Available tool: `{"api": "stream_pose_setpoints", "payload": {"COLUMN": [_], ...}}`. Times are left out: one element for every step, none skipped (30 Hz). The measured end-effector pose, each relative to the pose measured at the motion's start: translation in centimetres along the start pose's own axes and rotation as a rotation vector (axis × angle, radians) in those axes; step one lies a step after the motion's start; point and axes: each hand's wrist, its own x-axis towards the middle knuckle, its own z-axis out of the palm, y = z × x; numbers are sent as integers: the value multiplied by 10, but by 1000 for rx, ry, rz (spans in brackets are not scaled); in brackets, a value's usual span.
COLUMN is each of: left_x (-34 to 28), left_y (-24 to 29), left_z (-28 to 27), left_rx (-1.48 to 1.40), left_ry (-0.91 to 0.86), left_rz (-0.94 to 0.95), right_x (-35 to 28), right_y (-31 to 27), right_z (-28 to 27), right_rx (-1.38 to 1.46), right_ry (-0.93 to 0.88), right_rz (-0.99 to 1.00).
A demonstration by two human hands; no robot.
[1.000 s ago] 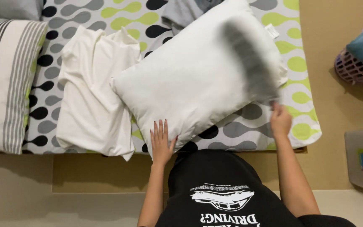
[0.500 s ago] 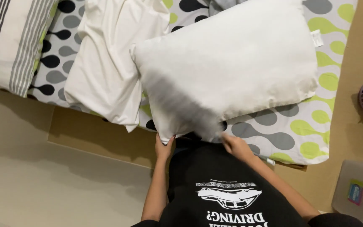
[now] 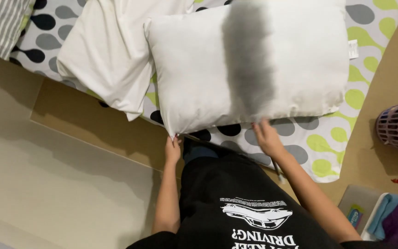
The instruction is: Put a pillowcase on a pillow and then dust the pillow and surrounding bed items using a handheld duster.
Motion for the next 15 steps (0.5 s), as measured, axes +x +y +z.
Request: {"api": "stream_pose_setpoints", "payload": {"left_x": [-2,-5,-1,3,-9,-21,-21,-22,-29,-37,-45,-54,-57,-53,-53], "left_y": [-1,-16,-29,-42,-56,-70,-80,-83,-88,-94,-86,-79,-68,-72,-79], "left_z": [-2,-4,-6,-8,-7,-7,-3,-5,-9,-13,-19,-26,-33,-30,-28], "left_rx": [70,69,153,236,233,330,422,416,264,110,109,-25,-160,-164,-148], "left_ry": [-6,1,-82,-163,-155,-193,-223,-208,-185,-166,-165,-192,-215,-213,-157], "left_rz": [-23,-30,-69,-109,-111,0,123,133,-41,-212,-216,-343,-464,-461,-416], "right_x": [0,-11,-16,-21,-24,-28,-23,-13,-9,-5,2,10,22,29,34], "right_y": [18,21,23,25,-3,-30,-59,-79,-99,-120,-116,-112,-110,-130,-149], "right_z": [20,31,42,53,46,38,30,22,14,6,2,-1,-5,-13,-19], "right_rx": [-33,-32,-158,-287,-288,-350,-420,-428,-413,-398,-400,-211,-25,-28,-35], "right_ry": [-118,-128,-326,-522,-527,-600,-660,-653,-605,-557,-561,-348,-128,-128,78], "right_rz": [-63,-66,-146,-226,-234,-268,-311,-327,-308,-289,-289,-352,-410,-415,-326]}}
